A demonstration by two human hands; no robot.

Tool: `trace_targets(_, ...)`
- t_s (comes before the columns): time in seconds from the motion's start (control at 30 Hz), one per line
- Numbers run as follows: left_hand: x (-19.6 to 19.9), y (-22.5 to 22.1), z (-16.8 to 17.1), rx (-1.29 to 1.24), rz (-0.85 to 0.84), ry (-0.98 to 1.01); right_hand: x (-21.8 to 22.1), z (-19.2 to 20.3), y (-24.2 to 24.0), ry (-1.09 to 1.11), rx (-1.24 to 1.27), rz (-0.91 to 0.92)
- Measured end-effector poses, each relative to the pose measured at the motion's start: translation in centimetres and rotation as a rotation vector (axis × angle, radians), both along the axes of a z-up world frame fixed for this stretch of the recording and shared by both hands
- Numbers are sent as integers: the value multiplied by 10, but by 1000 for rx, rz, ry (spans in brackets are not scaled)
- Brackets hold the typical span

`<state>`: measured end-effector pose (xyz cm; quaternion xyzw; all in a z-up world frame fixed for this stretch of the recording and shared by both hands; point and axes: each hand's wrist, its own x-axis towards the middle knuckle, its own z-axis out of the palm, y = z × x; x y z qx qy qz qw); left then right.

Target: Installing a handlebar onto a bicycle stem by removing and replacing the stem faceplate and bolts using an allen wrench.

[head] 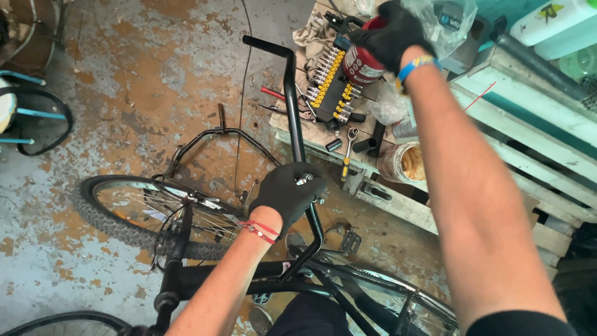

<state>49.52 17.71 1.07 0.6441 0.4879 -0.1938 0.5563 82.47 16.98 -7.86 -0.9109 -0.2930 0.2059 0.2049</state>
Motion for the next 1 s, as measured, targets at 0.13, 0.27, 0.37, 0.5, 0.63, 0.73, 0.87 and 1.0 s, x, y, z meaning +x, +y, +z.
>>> trace_targets(0.13, -17, -2, 12, 25, -23, -26, -92, 36, -16, 118, 505, 329)
trace_targets(0.27, -49, -10, 45, -84, 74, -68, -187, 100, -60, 159, 364, 242)
trace_targets(0.37, -87, -22, 70, -114, 161, -224, -240, 130, -97, 405, 340, 258)
trace_targets(0.5, -148, -54, 95, -95, 113, -392, -307, 138, -121, 849, 497, 265)
trace_targets(0.63, -218, -87, 101, -52, 29, -487, -373, 133, -139, 1298, 632, 142)
trace_targets(0.73, -277, -94, 109, -105, 61, -522, -417, 131, -151, 1334, 687, 69)
trace_targets(0.87, -366, -111, 100, -370, 308, -728, -482, 145, -173, 1176, 749, 62)
trace_targets(1.0, -432, -126, 76, -356, 523, -721, -530, 176, -183, 1079, 773, -4)
